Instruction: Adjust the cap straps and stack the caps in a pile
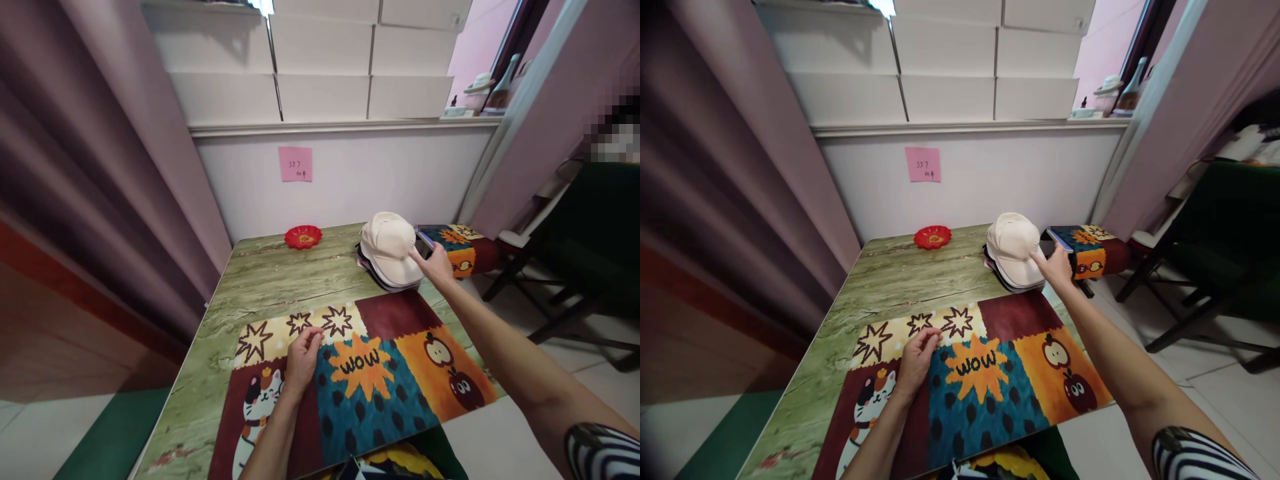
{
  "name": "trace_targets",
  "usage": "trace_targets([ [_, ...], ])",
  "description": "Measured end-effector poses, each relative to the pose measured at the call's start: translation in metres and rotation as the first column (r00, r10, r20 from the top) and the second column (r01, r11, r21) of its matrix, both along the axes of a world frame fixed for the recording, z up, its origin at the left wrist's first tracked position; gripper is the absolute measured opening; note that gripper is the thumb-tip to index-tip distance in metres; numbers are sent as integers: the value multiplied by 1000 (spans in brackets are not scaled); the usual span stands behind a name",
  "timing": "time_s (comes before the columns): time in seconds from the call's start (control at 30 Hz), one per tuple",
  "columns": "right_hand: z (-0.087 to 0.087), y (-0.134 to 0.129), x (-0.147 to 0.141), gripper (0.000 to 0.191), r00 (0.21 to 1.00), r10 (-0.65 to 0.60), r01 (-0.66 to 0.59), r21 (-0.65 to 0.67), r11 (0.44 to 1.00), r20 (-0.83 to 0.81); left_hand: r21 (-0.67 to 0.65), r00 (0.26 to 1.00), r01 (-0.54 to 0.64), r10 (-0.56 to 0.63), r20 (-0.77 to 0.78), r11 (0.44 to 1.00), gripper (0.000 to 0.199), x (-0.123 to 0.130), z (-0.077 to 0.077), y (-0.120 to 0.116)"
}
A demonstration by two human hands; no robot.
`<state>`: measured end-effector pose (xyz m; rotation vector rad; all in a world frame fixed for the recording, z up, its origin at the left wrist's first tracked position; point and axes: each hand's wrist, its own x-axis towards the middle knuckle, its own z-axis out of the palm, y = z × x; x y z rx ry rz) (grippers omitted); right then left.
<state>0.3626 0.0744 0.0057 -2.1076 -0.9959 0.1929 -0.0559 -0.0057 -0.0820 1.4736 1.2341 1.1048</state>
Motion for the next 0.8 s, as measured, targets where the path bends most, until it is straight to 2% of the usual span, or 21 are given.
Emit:
trace_targets([
  [0.07,7,15,-17,104,994,91,-85,-85,993,67,-2,1000,-1,1,-2,1000,31,0,0,0],
  [0.13,12,30,-35,118,993,95,-86,-131,988,64,-2,1000,-3,3,1,1000,30,0,0,0],
  [0.2,17,44,-47,131,996,15,-9,-71,997,83,-6,1000,-4,4,3,1000,30,-1,1,-1],
  [0.27,25,57,-50,133,989,-8,4,31,1000,150,-13,1000,-5,5,6,1000,29,-1,2,-2],
  [0.33,35,71,-47,119,971,80,-92,42,995,225,-17,1000,-3,3,13,1000,29,-1,2,-2],
  [0.4,44,84,-40,101,942,193,-188,-45,981,274,-19,1000,-3,3,15,1000,29,-1,1,-1],
  [0.47,50,96,-34,92,923,244,-211,-137,968,298,-19,1000,-5,6,13,1000,30,-2,0,0],
  [0.6,58,116,-30,85,925,254,-202,-202,958,283,-16,1000,-14,14,8,1000,30,-2,0,0],
  [0.7,68,131,-31,75,941,193,-168,-112,979,277,-21,1000,-15,15,0,1000,29,-2,2,-1],
  [0.8,78,146,-33,55,909,224,-205,-89,975,352,-22,1000,-19,19,-19,1000,30,-1,5,-1],
])
